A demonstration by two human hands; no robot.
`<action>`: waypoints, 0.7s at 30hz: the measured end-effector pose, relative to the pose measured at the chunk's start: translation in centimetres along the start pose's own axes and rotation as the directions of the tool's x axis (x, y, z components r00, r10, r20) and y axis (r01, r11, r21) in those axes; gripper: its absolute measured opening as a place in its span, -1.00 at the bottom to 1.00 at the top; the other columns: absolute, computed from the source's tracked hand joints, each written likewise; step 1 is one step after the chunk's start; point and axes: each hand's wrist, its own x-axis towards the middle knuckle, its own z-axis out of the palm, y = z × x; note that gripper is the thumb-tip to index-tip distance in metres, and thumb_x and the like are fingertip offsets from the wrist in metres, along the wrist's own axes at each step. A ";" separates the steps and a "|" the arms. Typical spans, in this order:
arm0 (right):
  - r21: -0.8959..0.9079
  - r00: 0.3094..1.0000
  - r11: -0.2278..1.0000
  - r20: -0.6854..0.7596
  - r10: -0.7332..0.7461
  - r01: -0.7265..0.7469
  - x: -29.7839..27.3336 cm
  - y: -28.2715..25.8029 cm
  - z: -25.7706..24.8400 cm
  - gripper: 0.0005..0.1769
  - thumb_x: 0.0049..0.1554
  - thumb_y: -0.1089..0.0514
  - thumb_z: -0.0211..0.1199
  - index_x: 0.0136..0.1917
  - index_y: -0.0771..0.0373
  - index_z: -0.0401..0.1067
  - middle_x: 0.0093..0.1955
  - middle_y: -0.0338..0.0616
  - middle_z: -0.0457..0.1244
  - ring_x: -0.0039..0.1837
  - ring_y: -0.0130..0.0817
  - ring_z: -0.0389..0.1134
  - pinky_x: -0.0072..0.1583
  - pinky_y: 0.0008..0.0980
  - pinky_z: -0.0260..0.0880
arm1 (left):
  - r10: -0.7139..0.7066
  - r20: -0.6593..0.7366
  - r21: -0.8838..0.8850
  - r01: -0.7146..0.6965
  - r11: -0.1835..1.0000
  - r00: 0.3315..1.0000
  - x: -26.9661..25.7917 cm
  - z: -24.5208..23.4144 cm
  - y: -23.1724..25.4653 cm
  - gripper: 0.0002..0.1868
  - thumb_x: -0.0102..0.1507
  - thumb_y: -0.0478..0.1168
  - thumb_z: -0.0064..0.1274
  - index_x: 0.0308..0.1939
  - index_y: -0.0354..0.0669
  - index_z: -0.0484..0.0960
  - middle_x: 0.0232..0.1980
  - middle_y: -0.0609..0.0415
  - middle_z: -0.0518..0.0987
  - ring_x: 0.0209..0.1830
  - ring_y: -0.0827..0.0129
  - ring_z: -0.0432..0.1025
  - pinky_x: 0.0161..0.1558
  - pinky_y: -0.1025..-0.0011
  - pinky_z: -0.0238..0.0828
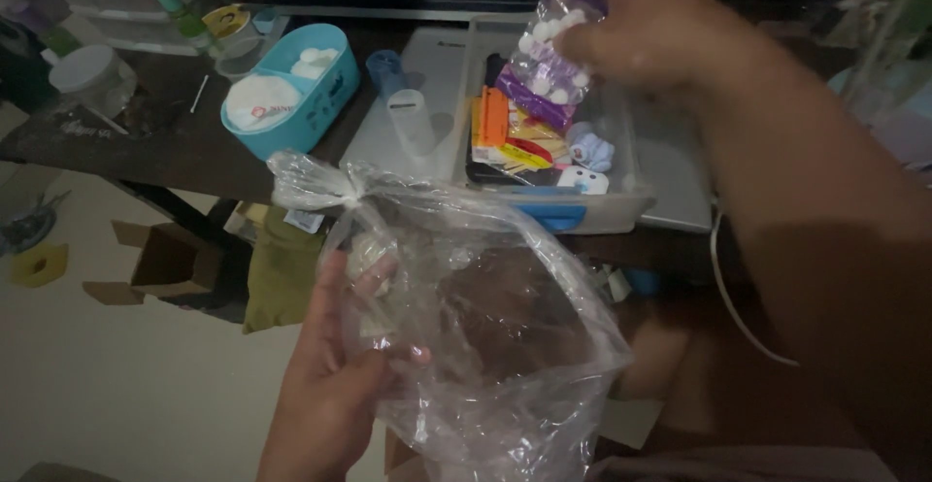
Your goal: Organize stationery items in a plastic drawer organizer.
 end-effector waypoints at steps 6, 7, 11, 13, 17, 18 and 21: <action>0.041 0.973 0.978 -0.116 -0.197 0.203 3.5 3.0 1.7 -0.38 0.14 0.10 0.30 0.47 0.06 0.31 0.18 0.02 0.37 0.14 -0.15 0.44 0.09 -0.12 0.46 | -0.325 -0.331 -0.011 0.341 0.940 0.886 1.7 3.5 3.4 0.22 -0.06 -0.63 -0.26 0.67 0.10 -0.23 0.63 -0.06 0.23 -0.24 0.22 0.57 -0.27 0.36 0.55; 0.041 0.973 0.978 -0.118 -0.198 0.204 3.6 2.8 1.7 -0.38 0.14 0.10 0.30 0.47 0.06 0.31 0.18 0.02 0.37 0.14 -0.15 0.44 0.09 -0.12 0.46 | -0.324 -0.331 -0.010 0.340 0.941 0.886 1.2 2.4 2.4 0.22 -0.06 -0.63 -0.26 0.67 0.10 -0.23 0.63 -0.06 0.23 -0.24 0.22 0.57 -0.27 0.36 0.55; -0.011 0.964 0.974 -0.141 -0.225 0.226 5.0 3.4 2.5 -0.42 0.18 0.06 0.26 0.46 0.08 0.33 0.24 0.05 0.35 0.19 -0.09 0.43 0.15 -0.08 0.45 | -0.035 -0.020 -0.004 0.035 0.999 0.999 0.2 0.3 0.6 0.10 0.10 -0.65 -0.23 0.65 -0.16 -0.37 0.63 -0.26 0.07 -0.02 0.12 0.56 -0.10 0.29 0.56; -0.090 0.953 0.967 -0.168 -0.251 0.239 6.1 4.1 2.8 -0.41 0.19 0.03 0.28 0.47 0.11 0.32 0.28 0.10 0.32 0.20 -0.02 0.40 0.16 -0.04 0.41 | -0.056 -0.043 0.016 0.057 0.998 0.997 0.2 0.3 0.6 0.11 0.09 -0.65 -0.22 0.65 -0.15 -0.37 0.63 -0.26 0.08 -0.03 0.11 0.57 -0.09 0.27 0.57; -0.131 0.912 0.909 -0.058 -0.405 0.395 7.7 4.9 3.5 -0.34 0.08 0.08 0.34 0.44 0.21 0.34 0.28 0.12 0.33 0.24 -0.02 0.40 0.24 -0.13 0.40 | -0.009 -0.001 0.004 0.009 1.000 1.000 0.1 0.0 0.4 0.09 0.13 -0.65 -0.24 0.67 -0.18 -0.36 0.64 -0.27 0.07 -0.04 0.13 0.56 -0.17 0.32 0.55; -0.215 0.897 0.874 0.030 -0.441 0.437 8.1 5.0 3.8 -0.33 0.06 0.10 0.35 0.42 0.23 0.36 0.26 0.14 0.34 0.24 0.01 0.40 0.25 -0.12 0.40 | -0.004 0.005 -0.001 0.004 1.000 1.000 0.1 -0.1 0.4 0.09 0.14 -0.66 -0.24 0.68 -0.18 -0.37 0.65 -0.27 0.07 -0.04 0.14 0.56 -0.20 0.33 0.54; -0.323 0.941 0.884 0.111 -0.319 0.338 6.3 2.8 3.7 -0.30 0.06 0.10 0.36 0.46 0.18 0.35 0.28 0.13 0.34 0.28 0.00 0.41 0.32 -0.10 0.40 | -0.300 -0.317 0.004 0.318 0.948 0.900 1.7 3.1 3.2 0.20 -0.03 -0.64 -0.25 0.67 0.04 -0.23 0.63 -0.07 0.23 -0.22 0.21 0.58 -0.25 0.36 0.56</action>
